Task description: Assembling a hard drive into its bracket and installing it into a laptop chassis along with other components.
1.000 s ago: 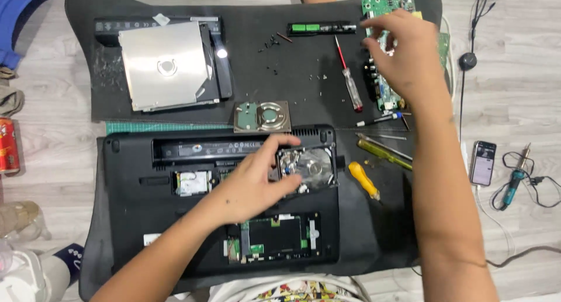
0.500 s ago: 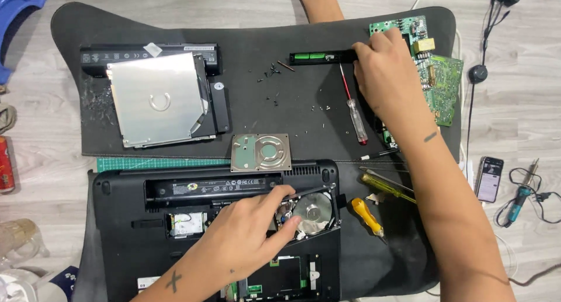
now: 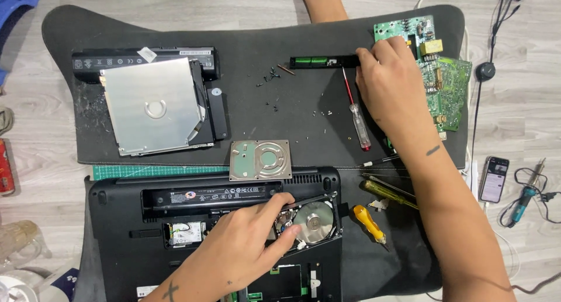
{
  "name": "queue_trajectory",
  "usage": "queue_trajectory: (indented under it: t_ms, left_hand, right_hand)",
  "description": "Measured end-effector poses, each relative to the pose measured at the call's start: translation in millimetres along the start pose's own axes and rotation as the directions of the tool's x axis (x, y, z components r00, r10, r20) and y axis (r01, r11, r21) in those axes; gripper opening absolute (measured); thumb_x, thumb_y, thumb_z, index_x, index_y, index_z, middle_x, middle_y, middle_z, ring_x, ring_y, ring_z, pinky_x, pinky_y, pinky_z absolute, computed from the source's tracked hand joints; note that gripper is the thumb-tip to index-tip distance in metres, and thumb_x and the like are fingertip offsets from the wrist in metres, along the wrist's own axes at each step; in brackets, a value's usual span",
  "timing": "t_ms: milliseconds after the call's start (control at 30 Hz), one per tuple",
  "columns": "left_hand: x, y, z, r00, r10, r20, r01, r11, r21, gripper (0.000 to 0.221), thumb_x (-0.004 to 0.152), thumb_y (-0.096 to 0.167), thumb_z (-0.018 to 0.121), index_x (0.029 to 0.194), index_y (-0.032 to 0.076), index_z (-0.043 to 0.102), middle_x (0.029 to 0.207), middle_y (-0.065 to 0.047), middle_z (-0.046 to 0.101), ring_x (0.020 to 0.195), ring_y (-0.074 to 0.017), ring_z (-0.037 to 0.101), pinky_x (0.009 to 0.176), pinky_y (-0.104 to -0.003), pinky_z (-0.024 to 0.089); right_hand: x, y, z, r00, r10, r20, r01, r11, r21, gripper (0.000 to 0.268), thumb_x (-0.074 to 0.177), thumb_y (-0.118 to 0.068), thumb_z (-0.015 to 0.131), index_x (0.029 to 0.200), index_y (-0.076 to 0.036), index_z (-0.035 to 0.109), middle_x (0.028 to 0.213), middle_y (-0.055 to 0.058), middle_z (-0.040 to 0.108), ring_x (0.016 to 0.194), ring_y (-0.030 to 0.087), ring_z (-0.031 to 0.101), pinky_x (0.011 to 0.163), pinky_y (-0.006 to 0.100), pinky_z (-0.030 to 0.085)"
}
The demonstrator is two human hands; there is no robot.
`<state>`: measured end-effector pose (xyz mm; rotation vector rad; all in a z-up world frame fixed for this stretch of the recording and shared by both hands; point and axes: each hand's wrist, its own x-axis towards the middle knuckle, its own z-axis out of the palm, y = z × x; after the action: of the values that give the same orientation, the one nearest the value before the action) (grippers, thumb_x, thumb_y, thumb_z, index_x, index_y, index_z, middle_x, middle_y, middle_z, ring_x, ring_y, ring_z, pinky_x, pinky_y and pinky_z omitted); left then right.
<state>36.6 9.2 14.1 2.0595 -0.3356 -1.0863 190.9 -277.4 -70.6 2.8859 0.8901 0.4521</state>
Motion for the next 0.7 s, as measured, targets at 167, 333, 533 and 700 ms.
queue_trajectory:
  t_ms: [167, 333, 533, 700]
  left_hand:
    - [-1, 2, -1, 1.000, -0.010, 0.023, 0.009, 0.999, 0.038, 0.036, 0.100, 0.040, 0.054, 0.128, 0.019, 0.047, 0.064, -0.002, 0.052, 0.048, -0.0218, 0.053, 0.048, -0.039, 0.044]
    - [-4, 6, -3, 0.994, -0.062, 0.090, 0.054, 0.994, 0.092, 0.064, 0.092, 0.048, 0.064, 0.142, 0.019, 0.037, 0.100, -0.004, 0.066, 0.066, -0.0261, 0.070, 0.061, -0.043, 0.056]
    - [-9, 14, -6, 0.970, -0.158, 0.184, 0.132, 0.980, 0.146, 0.092, 0.084, 0.051, 0.076, 0.153, 0.021, 0.024, 0.129, -0.006, 0.057, 0.087, -0.0333, 0.070, 0.077, -0.049, 0.056]
    - [-14, 1, 10, 0.999, 0.012, 0.053, -0.024, 0.968, 0.249, 0.079, 0.088, 0.036, 0.076, 0.147, 0.013, 0.030, 0.109, -0.011, 0.061, 0.068, -0.0335, 0.071, 0.054, -0.047, 0.059]
  right_hand:
    - [0, 4, 8, 1.000, 0.017, -0.003, -0.017, 0.999, -0.037, 0.023, 0.099, -0.005, 0.066, 0.119, 0.001, 0.075, 0.091, 0.010, 0.059, 0.085, 0.029, 0.052, 0.070, 0.036, 0.050]
    - [6, 5, -9, 0.997, 0.050, 0.052, -0.051, 0.998, 0.024, 0.040, 0.093, -0.005, 0.069, 0.133, -0.004, 0.068, 0.090, 0.010, 0.063, 0.088, 0.031, 0.054, 0.077, 0.040, 0.051]
    - [-4, -4, -21, 0.986, 0.097, 0.135, -0.122, 0.974, 0.193, 0.033, 0.093, 0.001, 0.066, 0.125, -0.004, 0.071, 0.092, 0.012, 0.071, 0.085, 0.035, 0.054, 0.065, 0.045, 0.051]
    - [-6, -25, -35, 0.982, 0.053, 0.183, -0.124, 0.909, 0.397, 0.028, 0.095, -0.001, 0.065, 0.123, -0.001, 0.070, 0.107, 0.013, 0.074, 0.096, 0.039, 0.059, 0.064, 0.049, 0.054]
